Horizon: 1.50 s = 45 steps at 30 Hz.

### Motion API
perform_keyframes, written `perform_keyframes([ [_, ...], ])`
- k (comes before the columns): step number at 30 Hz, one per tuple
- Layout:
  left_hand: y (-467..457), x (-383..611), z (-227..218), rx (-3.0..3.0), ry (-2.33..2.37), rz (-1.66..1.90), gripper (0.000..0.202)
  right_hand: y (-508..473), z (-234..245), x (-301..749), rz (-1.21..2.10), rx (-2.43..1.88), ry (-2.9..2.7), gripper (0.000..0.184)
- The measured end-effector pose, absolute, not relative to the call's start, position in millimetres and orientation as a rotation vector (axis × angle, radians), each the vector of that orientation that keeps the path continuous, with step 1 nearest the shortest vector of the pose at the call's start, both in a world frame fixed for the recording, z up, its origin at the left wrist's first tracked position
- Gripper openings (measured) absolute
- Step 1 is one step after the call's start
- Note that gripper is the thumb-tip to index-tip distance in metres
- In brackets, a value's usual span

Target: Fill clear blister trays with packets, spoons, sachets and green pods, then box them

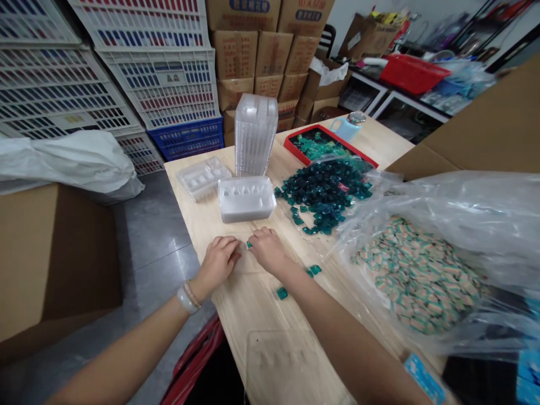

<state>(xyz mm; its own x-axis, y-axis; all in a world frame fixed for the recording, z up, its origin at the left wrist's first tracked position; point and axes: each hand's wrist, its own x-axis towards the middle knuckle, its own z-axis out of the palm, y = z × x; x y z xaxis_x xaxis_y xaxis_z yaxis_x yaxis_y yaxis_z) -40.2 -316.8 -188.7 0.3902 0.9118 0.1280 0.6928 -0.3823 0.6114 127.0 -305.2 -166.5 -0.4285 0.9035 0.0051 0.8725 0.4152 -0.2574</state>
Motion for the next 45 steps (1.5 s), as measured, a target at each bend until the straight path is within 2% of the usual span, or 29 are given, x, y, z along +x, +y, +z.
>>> perform_keyframes([
  [5,-314.9,-39.9,-200.9,2.319,1.361,0.618,0.022,-300.3,-176.4,124.1,0.303,-1.610,-2.625,0.014],
  [11,-317.7,-40.3,-201.2,2.340,1.375,0.622,0.025,-314.7,-192.9,139.8,0.481,-1.596,-2.278,0.036],
  [17,-316.3,-37.2,-201.7,2.364,1.378,0.603,0.025,-315.6,-189.6,127.7,0.373,-1.721,-2.338,0.015],
  [20,-316.6,-38.3,-203.7,2.376,1.374,0.602,0.025,-318.0,-185.1,119.8,0.254,-1.746,-2.399,0.016],
  [23,-321.3,-42.2,-200.8,2.386,1.376,0.679,0.027,-317.3,-180.0,133.3,0.227,-1.711,-2.398,0.029],
  [25,-323.4,-39.3,-193.2,2.385,1.371,0.830,0.028,-311.3,-178.1,158.1,0.186,-1.836,-2.233,0.033],
  [29,-305.5,6.8,-171.8,2.312,1.065,0.997,0.025,-290.0,-181.1,216.9,0.084,-2.241,-1.884,0.020],
  [32,-269.1,71.0,-166.3,2.291,0.897,0.774,0.029,-277.7,-185.4,239.2,0.127,-2.238,-1.945,0.015],
  [37,-215.0,142.4,-183.3,2.294,1.064,0.431,0.025,-272.0,-191.7,251.4,0.203,-2.192,-1.824,0.010],
  [42,-205.0,144.5,-187.6,2.279,1.045,0.412,0.028,-268.7,-194.1,267.3,0.408,-1.926,-1.600,0.008],
  [45,-212.4,140.8,-179.7,1.974,1.037,0.551,0.028,-274.1,-187.3,269.9,0.763,-1.695,-1.228,0.008],
])
